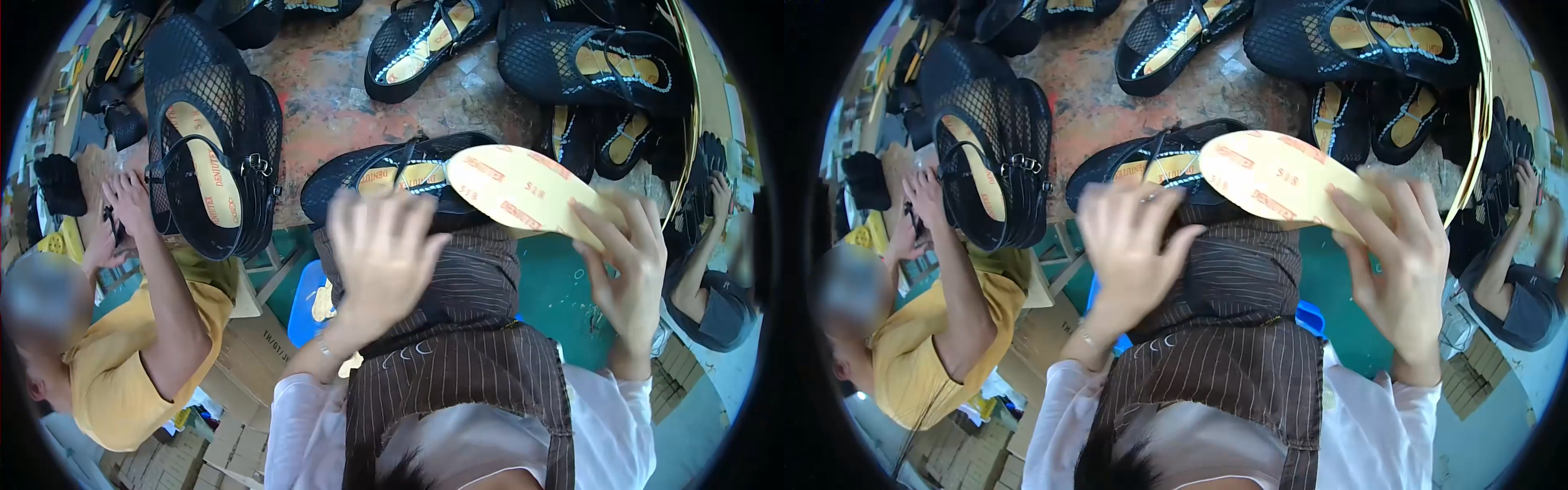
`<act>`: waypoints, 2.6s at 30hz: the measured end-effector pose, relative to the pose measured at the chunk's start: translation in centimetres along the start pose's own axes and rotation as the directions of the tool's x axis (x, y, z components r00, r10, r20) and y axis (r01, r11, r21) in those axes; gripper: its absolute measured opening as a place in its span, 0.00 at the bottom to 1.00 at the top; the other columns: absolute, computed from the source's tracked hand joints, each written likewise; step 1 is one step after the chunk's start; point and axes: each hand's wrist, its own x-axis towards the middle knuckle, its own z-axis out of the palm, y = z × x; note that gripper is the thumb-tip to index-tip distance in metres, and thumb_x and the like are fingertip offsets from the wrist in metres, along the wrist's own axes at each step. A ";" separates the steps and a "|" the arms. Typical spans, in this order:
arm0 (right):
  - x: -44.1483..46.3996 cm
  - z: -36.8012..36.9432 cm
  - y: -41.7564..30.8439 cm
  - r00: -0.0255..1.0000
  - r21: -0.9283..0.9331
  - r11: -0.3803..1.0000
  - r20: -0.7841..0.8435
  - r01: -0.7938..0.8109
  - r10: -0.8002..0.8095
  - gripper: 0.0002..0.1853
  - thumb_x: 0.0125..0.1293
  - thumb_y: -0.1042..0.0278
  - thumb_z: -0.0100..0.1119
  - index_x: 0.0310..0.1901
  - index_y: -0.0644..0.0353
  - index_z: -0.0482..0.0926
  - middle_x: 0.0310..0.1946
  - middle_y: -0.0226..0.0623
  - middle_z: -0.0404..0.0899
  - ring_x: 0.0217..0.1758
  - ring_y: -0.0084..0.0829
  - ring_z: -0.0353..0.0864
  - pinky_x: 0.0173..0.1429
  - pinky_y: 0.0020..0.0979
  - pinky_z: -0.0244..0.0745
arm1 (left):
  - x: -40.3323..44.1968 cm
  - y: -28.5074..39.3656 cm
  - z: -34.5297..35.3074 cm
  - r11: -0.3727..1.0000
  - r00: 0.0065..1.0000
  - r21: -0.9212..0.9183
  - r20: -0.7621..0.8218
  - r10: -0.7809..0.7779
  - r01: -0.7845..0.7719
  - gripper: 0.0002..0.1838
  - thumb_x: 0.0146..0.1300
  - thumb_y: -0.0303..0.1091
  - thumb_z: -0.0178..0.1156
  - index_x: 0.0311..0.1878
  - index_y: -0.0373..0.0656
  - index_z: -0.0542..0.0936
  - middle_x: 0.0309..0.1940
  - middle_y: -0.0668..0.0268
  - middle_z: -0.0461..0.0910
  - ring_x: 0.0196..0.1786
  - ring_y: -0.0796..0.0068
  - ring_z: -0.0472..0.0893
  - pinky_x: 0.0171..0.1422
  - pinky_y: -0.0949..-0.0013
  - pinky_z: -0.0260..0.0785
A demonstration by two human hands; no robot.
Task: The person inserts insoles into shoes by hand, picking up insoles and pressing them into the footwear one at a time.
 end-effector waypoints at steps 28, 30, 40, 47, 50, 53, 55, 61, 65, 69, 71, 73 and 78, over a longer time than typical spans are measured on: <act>8.4 13.4 -4.8 0.913 0.133 0.912 0.084 0.388 -0.400 0.16 0.50 0.77 0.64 0.43 0.67 0.86 0.45 0.41 0.78 0.49 0.39 0.81 0.49 0.39 0.81 | -0.3 -10.2 0.9 0.962 0.997 -0.266 -0.037 -0.070 0.058 0.64 0.35 0.37 0.87 0.76 0.37 0.59 0.60 0.51 0.77 0.61 0.46 0.75 0.67 0.49 0.69; 8.3 13.5 -4.9 0.912 0.130 0.912 0.081 0.390 -0.402 0.15 0.50 0.76 0.63 0.42 0.67 0.86 0.44 0.41 0.78 0.49 0.39 0.81 0.49 0.39 0.81 | -0.3 -10.2 0.8 0.965 0.997 -0.256 -0.027 -0.069 0.060 0.63 0.36 0.37 0.87 0.76 0.38 0.58 0.61 0.51 0.76 0.61 0.46 0.75 0.67 0.49 0.68; 7.2 13.7 -5.5 0.919 -0.219 0.894 0.146 0.392 -0.367 0.17 0.56 0.66 0.63 0.49 0.53 0.88 0.56 0.37 0.73 0.62 0.39 0.71 0.64 0.39 0.69 | -0.2 -9.4 0.6 0.994 0.999 -0.107 -0.004 -0.040 0.039 0.54 0.39 0.39 0.85 0.70 0.41 0.65 0.61 0.54 0.75 0.62 0.47 0.74 0.67 0.47 0.66; 6.6 12.7 -3.9 0.949 -0.130 0.940 0.019 0.316 -0.316 0.17 0.53 0.70 0.63 0.46 0.57 0.88 0.46 0.37 0.78 0.52 0.39 0.78 0.61 0.38 0.73 | -0.4 -7.9 0.5 0.991 0.991 -0.062 0.061 -0.115 0.119 0.41 0.42 0.38 0.82 0.63 0.51 0.76 0.63 0.53 0.72 0.63 0.46 0.71 0.68 0.47 0.66; 5.6 13.3 -4.0 0.960 -0.162 0.957 0.181 0.242 -0.212 0.16 0.53 0.69 0.65 0.44 0.63 0.87 0.45 0.39 0.79 0.49 0.39 0.82 0.63 0.40 0.74 | -0.6 -6.9 0.1 0.990 0.986 0.006 0.089 -0.144 0.144 0.41 0.42 0.37 0.82 0.64 0.50 0.76 0.64 0.52 0.72 0.65 0.45 0.70 0.69 0.45 0.65; 5.4 12.2 -4.5 0.940 -0.190 0.940 0.248 0.283 -0.232 0.17 0.55 0.67 0.67 0.43 0.70 0.84 0.46 0.45 0.83 0.51 0.40 0.85 0.71 0.40 0.72 | -0.2 -5.1 0.2 0.992 0.991 0.028 0.053 -0.124 0.123 0.41 0.42 0.35 0.81 0.64 0.47 0.77 0.66 0.52 0.71 0.68 0.44 0.69 0.72 0.44 0.63; 5.2 11.7 -4.8 0.941 -0.220 0.930 0.235 0.295 -0.243 0.19 0.57 0.67 0.66 0.46 0.74 0.83 0.50 0.52 0.84 0.55 0.42 0.85 0.77 0.43 0.66 | 0.0 -3.9 1.1 0.997 1.000 -0.077 -0.019 -0.011 0.009 0.40 0.42 0.32 0.80 0.63 0.43 0.77 0.66 0.52 0.71 0.70 0.43 0.68 0.76 0.42 0.60; 5.3 11.3 -4.5 0.959 -0.337 0.906 0.203 0.257 -0.196 0.20 0.62 0.70 0.58 0.50 0.80 0.82 0.50 0.59 0.84 0.56 0.44 0.85 0.84 0.52 0.52 | 3.0 -2.4 2.9 0.990 0.979 -0.111 0.191 -0.065 0.087 0.41 0.39 0.19 0.73 0.63 0.29 0.73 0.63 0.50 0.73 0.66 0.48 0.73 0.72 0.53 0.66; 5.7 11.0 -4.2 0.925 -0.287 0.901 0.294 0.326 -0.241 0.22 0.60 0.71 0.56 0.50 0.84 0.81 0.44 0.64 0.85 0.50 0.44 0.87 0.85 0.51 0.50 | 3.0 -2.6 3.1 0.994 0.976 -0.076 0.212 -0.059 0.076 0.39 0.41 0.17 0.69 0.64 0.32 0.74 0.61 0.52 0.75 0.66 0.48 0.74 0.71 0.53 0.68; 5.7 12.4 -4.2 0.932 -0.255 0.914 0.266 0.314 -0.246 0.24 0.55 0.71 0.57 0.48 0.86 0.81 0.42 0.65 0.84 0.46 0.44 0.88 0.86 0.53 0.49 | 1.4 -3.3 5.3 0.999 0.996 0.020 0.082 0.041 -0.043 0.32 0.52 0.18 0.63 0.65 0.37 0.80 0.58 0.53 0.78 0.63 0.50 0.78 0.67 0.55 0.72; 5.6 13.0 -4.7 0.924 -0.305 0.895 0.305 0.326 -0.232 0.22 0.52 0.69 0.57 0.40 0.85 0.83 0.36 0.62 0.84 0.43 0.44 0.88 0.85 0.56 0.50 | 1.5 -3.2 5.2 0.997 0.995 0.054 0.089 0.054 -0.059 0.30 0.55 0.19 0.60 0.65 0.38 0.80 0.58 0.52 0.79 0.62 0.50 0.79 0.67 0.55 0.73; 5.6 13.0 -4.2 0.920 -0.219 0.919 0.298 0.327 -0.256 0.18 0.52 0.67 0.58 0.34 0.78 0.84 0.30 0.54 0.83 0.42 0.44 0.87 0.84 0.57 0.51 | 2.0 -3.0 4.6 0.990 0.990 0.108 0.122 0.077 -0.091 0.27 0.61 0.22 0.57 0.65 0.38 0.81 0.58 0.51 0.79 0.63 0.50 0.79 0.68 0.56 0.73; 4.4 6.5 -2.3 0.929 0.409 0.837 -0.224 0.363 -0.293 0.09 0.70 0.63 0.65 0.36 0.57 0.88 0.36 0.37 0.88 0.49 0.36 0.88 0.71 0.50 0.74 | 4.9 -5.2 2.0 0.958 0.945 -0.003 0.160 0.285 -0.288 0.22 0.49 0.25 0.62 0.50 0.41 0.89 0.52 0.57 0.86 0.65 0.60 0.81 0.77 0.48 0.63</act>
